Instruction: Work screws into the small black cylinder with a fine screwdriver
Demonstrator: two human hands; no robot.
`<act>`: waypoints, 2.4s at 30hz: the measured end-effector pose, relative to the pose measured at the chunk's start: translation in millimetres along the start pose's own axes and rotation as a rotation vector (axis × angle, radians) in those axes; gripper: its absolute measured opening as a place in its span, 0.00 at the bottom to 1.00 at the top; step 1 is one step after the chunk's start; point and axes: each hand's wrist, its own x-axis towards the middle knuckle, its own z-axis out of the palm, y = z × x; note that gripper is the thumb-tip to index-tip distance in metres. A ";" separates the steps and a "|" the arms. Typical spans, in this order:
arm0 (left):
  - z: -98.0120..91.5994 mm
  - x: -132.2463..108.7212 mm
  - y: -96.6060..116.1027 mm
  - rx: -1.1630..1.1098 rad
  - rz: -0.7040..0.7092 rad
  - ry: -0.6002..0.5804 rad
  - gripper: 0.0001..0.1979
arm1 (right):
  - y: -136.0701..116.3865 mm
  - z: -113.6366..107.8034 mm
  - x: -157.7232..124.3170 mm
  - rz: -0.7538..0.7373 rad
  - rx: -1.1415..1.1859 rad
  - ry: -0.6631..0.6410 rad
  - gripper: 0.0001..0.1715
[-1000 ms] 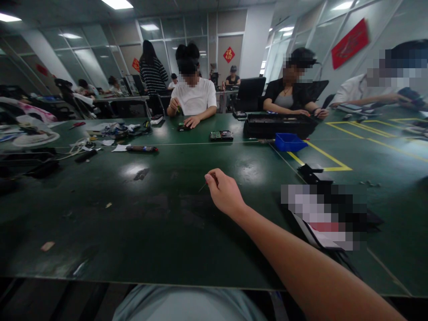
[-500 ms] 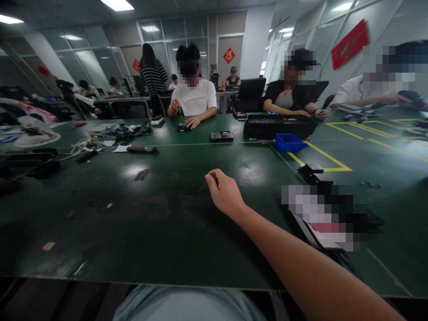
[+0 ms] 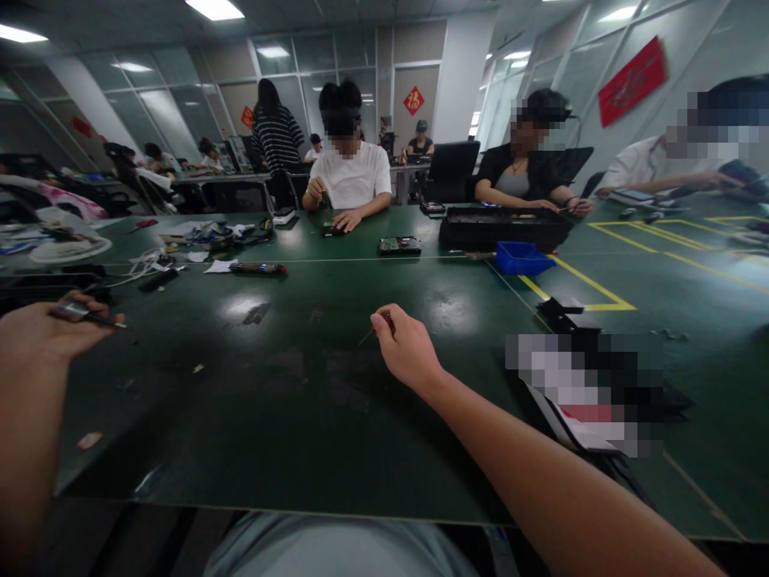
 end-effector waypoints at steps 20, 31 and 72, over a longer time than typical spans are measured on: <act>201.0 -197.5 -16.0 -0.248 -0.234 -0.919 0.18 | 4.5 -1.2 2.1 0.008 -0.018 0.071 0.14; 207.0 -239.6 -59.0 0.226 0.275 -1.197 0.17 | 8.0 1.0 3.6 0.019 -0.058 0.133 0.13; 209.9 -202.3 -89.0 0.399 0.633 -1.002 0.19 | 0.7 -1.8 -0.8 -0.044 0.193 0.160 0.12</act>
